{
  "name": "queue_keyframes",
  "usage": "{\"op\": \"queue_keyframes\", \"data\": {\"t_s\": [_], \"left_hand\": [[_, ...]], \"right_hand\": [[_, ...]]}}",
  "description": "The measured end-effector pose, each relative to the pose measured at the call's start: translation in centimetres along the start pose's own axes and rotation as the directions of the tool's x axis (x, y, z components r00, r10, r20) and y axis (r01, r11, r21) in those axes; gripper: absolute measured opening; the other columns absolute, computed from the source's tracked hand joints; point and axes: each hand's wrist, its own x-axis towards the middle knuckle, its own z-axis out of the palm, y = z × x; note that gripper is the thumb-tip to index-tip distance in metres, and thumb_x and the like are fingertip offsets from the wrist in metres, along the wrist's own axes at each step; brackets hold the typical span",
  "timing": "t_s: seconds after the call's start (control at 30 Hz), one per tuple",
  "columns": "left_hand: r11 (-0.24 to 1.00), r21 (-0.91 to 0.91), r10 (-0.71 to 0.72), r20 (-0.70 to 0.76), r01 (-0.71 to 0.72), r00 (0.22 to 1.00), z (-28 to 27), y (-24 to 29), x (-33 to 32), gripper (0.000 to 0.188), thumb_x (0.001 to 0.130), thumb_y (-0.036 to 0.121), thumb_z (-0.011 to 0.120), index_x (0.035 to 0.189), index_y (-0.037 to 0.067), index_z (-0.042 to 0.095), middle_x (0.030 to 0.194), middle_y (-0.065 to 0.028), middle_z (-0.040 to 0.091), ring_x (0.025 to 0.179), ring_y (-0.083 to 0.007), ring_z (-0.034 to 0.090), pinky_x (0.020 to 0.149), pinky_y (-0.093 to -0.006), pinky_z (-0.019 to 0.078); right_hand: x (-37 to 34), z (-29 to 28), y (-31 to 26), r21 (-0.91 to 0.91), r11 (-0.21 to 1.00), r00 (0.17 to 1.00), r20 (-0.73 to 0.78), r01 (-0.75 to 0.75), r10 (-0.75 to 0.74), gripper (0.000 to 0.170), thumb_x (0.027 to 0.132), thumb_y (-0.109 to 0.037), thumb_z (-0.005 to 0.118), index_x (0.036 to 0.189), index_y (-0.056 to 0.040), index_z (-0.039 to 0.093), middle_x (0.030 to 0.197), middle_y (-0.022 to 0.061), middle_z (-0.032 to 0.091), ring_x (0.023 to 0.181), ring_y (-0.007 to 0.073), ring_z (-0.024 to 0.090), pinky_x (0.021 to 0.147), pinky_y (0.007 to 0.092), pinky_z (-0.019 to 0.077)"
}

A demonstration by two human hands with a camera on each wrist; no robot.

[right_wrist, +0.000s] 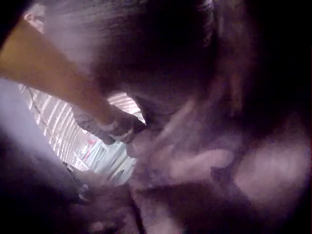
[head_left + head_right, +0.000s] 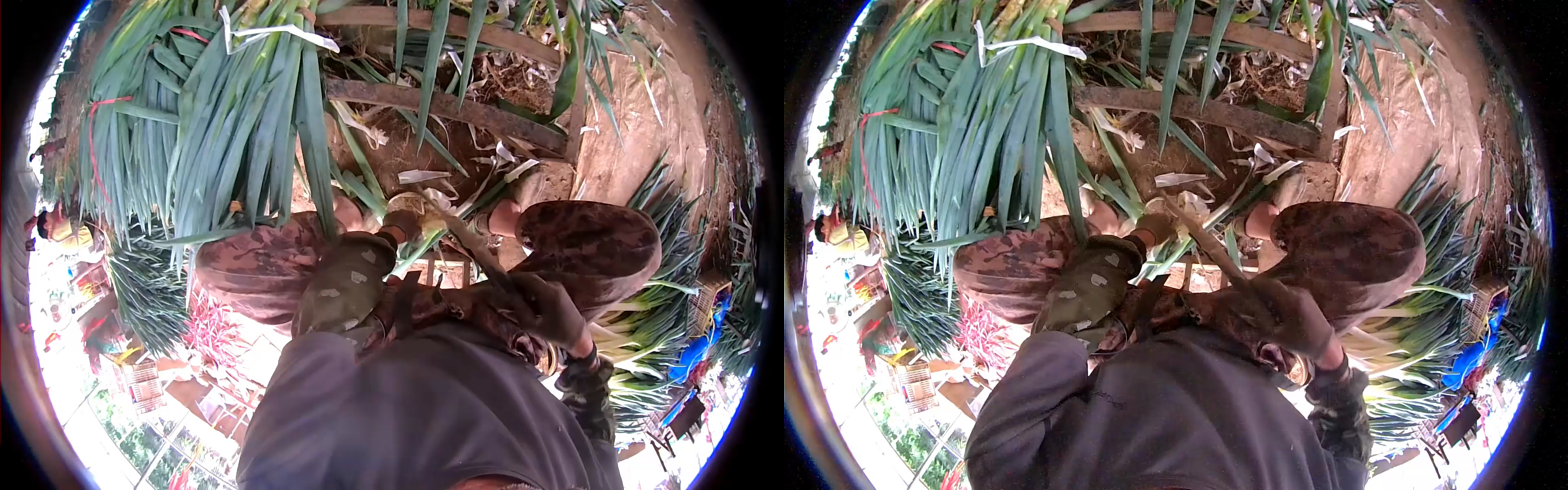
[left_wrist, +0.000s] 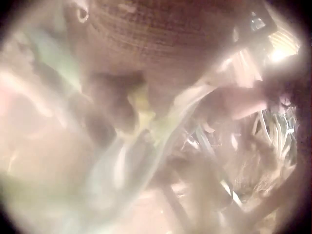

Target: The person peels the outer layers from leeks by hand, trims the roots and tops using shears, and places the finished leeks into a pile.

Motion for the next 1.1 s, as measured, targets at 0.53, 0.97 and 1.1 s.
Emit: {"op": "queue_keyframes", "data": {"t_s": [0.53, 0.97, 1.1], "left_hand": [[0.905, -0.423, -0.356, -0.684, 0.051, 0.637, -11.5, -19.5, 12.7, 0.114, 0.069, 0.077, 0.070, 0.150, 0.005, 0.034, 0.154, -0.0288, 0.028, 0.142, -0.0463, 0.028, 0.112, -0.0511, 0.0325], [0.976, -0.084, 0.167, -0.318, -0.203, 0.933, 5.8, 9.4, 7.6, 0.110, 0.077, 0.053, 0.074, 0.154, -0.002, 0.018, 0.147, -0.0291, 0.035, 0.131, -0.0418, 0.040, 0.105, -0.0491, 0.0366], [0.979, 0.134, 0.184, -0.251, -0.154, 0.950, 9.0, 10.7, 7.5, 0.104, 0.080, 0.049, 0.070, 0.153, -0.004, 0.018, 0.141, -0.0305, 0.039, 0.123, -0.0421, 0.046, 0.098, -0.0496, 0.0415]], "right_hand": [[1.5, -2.7, 2.3, 0.291, 0.791, 0.843, 0.196, -0.538, 0.501, 0.049, 0.077, -0.006, 0.069, 0.124, 0.0027, 0.062, 0.107, 0.0164, 0.070, 0.094, 0.0194, 0.066, 0.086, 0.0342, 0.0524], [0.1, -2.3, 2.8, 0.186, 0.870, 0.889, 0.053, -0.457, 0.455, 0.046, 0.081, -0.011, 0.068, 0.126, 0.0003, 0.061, 0.120, 0.0186, 0.065, 0.106, 0.0292, 0.063, 0.095, 0.0376, 0.0472], [1.6, -2.8, 2.0, 0.103, 0.901, 0.906, 0.033, -0.422, 0.421, 0.044, 0.081, -0.011, 0.068, 0.123, 0.0001, 0.062, 0.119, 0.0196, 0.065, 0.107, 0.0308, 0.063, 0.098, 0.0389, 0.0460]]}}
